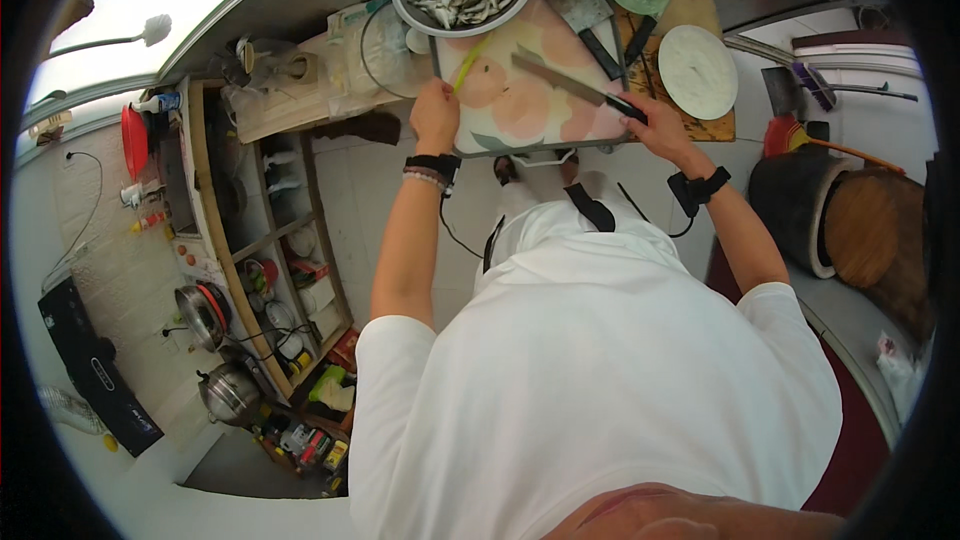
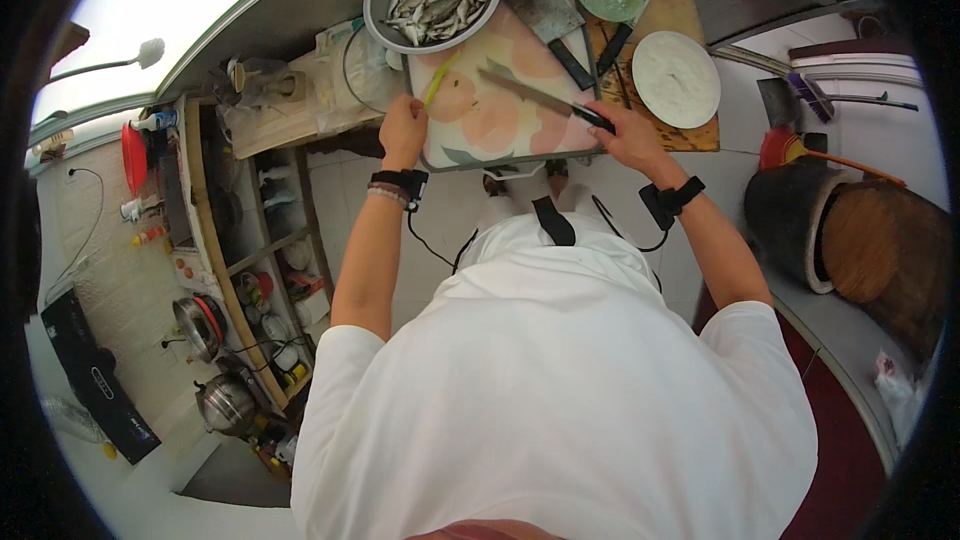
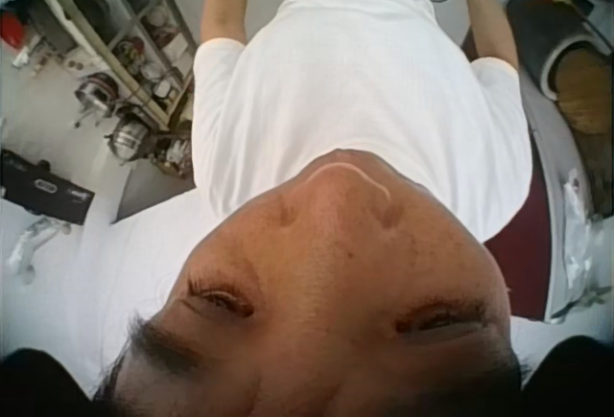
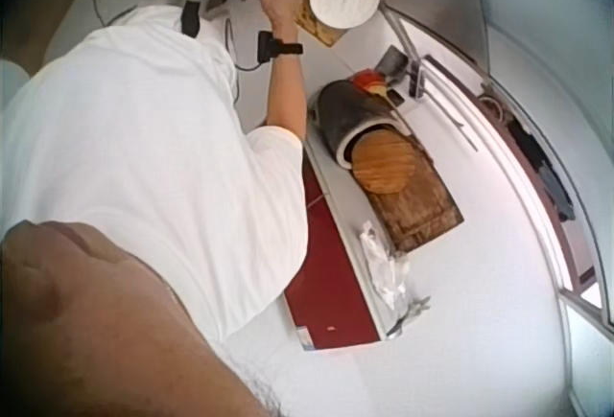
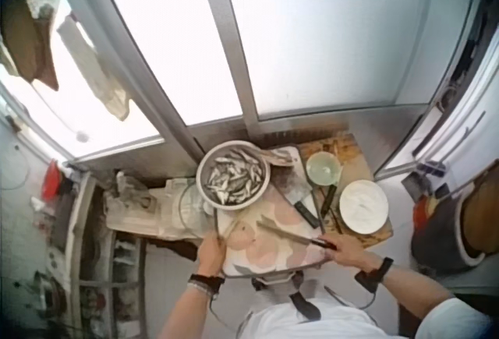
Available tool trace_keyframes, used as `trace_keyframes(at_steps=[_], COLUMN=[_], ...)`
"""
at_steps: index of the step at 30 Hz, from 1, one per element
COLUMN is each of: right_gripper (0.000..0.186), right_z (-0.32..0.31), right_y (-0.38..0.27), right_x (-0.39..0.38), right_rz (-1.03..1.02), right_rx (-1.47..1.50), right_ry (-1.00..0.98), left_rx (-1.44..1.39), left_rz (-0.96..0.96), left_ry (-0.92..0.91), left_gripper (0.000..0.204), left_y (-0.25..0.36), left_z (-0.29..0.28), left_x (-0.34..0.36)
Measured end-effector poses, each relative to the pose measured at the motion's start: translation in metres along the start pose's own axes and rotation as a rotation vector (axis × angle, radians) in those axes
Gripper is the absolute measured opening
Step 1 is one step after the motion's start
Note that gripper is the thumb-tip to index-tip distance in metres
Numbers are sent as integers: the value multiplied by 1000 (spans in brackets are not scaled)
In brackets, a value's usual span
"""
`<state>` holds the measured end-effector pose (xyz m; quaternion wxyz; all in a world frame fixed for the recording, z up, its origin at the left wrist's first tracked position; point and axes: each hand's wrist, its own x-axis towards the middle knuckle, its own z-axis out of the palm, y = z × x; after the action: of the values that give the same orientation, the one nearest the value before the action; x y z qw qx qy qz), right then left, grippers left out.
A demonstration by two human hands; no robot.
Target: Cleaning a bowl of small whole fish and then cleaning the frying pan.
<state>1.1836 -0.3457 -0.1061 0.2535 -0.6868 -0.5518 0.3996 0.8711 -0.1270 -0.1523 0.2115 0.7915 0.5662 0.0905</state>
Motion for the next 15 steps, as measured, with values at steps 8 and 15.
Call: trace_keyframes(at_steps=[8, 15], right_gripper=[31, 32], right_z=[23, 25], right_y=[-44, -35], right_x=[16, 3], right_rz=[-6, 102], right_rx=[62, -24], right_ry=[-67, 279], left_rx=[-152, -143], left_rz=[-145, 78], left_ry=[-173, 81], left_gripper=[22, 25], left_y=[-19, 5], left_z=[-26, -23], left_x=[-57, -46])
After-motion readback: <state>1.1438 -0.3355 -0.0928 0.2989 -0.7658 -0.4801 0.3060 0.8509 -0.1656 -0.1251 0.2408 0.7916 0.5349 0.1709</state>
